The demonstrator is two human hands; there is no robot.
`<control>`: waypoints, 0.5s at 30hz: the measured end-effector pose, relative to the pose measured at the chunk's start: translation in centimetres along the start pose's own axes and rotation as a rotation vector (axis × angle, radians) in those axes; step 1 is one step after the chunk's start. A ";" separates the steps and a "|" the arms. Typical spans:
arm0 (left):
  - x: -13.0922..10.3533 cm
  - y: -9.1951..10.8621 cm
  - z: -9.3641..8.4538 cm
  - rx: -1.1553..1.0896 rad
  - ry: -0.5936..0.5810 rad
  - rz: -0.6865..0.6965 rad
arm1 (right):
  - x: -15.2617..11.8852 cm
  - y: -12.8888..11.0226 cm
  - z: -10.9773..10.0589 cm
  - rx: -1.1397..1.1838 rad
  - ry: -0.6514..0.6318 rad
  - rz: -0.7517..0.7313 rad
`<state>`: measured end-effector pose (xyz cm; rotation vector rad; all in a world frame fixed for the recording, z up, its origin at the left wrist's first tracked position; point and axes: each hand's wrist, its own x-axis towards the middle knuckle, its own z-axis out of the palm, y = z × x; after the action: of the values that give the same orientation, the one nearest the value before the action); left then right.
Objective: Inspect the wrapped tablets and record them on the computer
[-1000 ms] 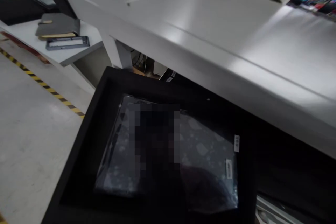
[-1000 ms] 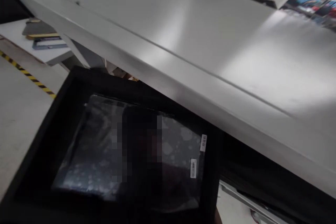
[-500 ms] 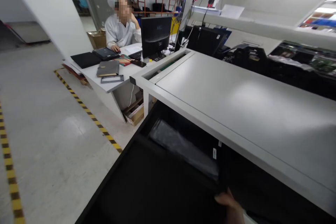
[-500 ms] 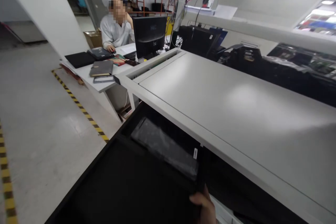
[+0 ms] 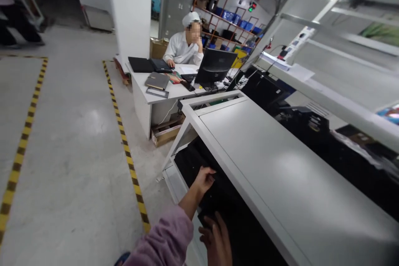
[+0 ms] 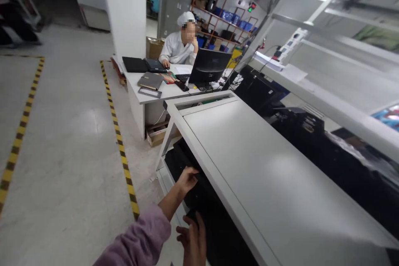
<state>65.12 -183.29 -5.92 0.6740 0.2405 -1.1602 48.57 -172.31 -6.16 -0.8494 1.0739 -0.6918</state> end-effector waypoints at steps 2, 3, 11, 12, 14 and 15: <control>0.6 -0.2 1.1 0.045 -0.029 0.012 | 0.0 0.0 -0.1 -0.065 -0.043 -0.074; 0.6 0.0 1.4 0.083 -0.029 0.023 | -0.1 0.1 -0.2 -0.117 -0.071 -0.111; -0.8 2.1 1.7 0.441 0.195 0.251 | 2.8 -6.9 1.2 -0.972 -0.025 -0.770; -1.1 2.4 1.1 0.453 0.223 0.292 | 3.5 -8.3 1.9 -1.065 0.020 -0.813; -2.2 3.8 -1.6 0.432 0.221 0.391 | 4.6 -10.0 4.0 -1.176 0.048 -0.794; -3.1 5.0 -4.0 0.402 0.200 0.450 | 4.8 -10.1 5.5 -1.185 -0.017 -0.746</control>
<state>69.06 -177.34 -5.58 1.1367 0.0156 -0.7094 54.58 -180.07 1.59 -2.3454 1.1090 -0.5992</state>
